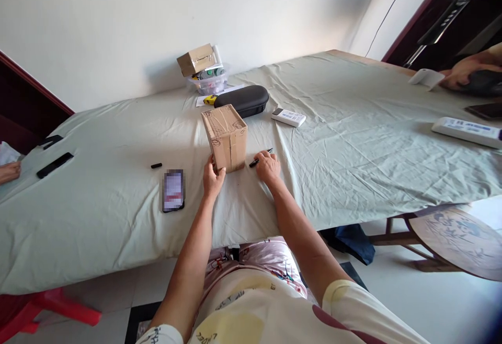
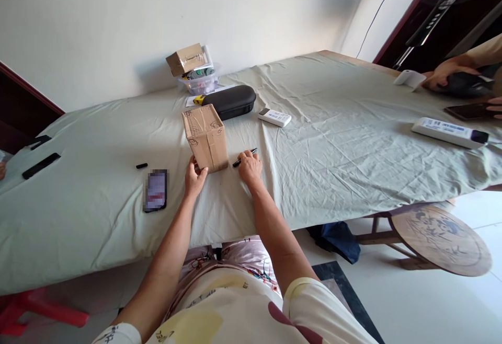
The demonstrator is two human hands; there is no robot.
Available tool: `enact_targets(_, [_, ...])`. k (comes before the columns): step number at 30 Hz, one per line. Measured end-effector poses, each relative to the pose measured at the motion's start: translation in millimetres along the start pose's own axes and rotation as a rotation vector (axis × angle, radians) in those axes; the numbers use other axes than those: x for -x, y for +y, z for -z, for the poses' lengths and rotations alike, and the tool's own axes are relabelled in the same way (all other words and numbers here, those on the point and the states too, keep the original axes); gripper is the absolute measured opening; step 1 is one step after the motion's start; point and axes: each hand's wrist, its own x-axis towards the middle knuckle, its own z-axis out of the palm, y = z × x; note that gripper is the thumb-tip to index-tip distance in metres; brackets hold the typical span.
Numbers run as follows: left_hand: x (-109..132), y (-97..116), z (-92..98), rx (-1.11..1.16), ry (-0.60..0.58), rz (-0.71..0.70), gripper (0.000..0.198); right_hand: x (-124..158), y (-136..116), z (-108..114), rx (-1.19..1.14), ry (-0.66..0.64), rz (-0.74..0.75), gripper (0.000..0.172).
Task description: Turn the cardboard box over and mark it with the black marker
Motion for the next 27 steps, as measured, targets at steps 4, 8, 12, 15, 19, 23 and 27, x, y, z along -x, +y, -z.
enact_targets(4, [3.6, -5.7, 1.2, -0.024, -0.043, 0.088, 0.066, 0.7, -1.2, -0.6, -0.011, 0.014, -0.018, 0.049])
enact_targets(8, [3.5, -2.7, 4.0, -0.053, -0.071, 0.118, 0.063, 0.4, -0.3, -4.0, -0.010, 0.020, -0.014, 0.048])
enact_targets(12, [4.8, 0.5, 4.1, -0.064, -0.067, 0.130, 0.061, 0.9, 1.3, -5.9, -0.065, 0.077, -0.029, 0.044])
enact_targets(15, [6.2, 3.6, 3.9, -0.082, -0.050, 0.134, 0.056, 0.3, 3.8, -6.6, -0.196, 0.276, -0.026, 0.038])
enact_targets(19, [8.2, 8.2, 3.1, -0.081, -0.026, 0.136, 0.053, -2.6, 7.3, -6.3, -0.446, 0.649, 0.035, 0.024])
enact_targets(23, [9.9, 11.0, 1.6, -0.078, -0.022, 0.139, 0.054, 3.5, -1.4, -5.6, -0.645, 0.932, 0.143, 0.022])
enact_targets(27, [11.4, 10.4, 0.7, -0.093, -0.011, 0.138, 0.052, 23.0, -21.5, -7.0, -0.720, 0.942, 0.369, 0.026])
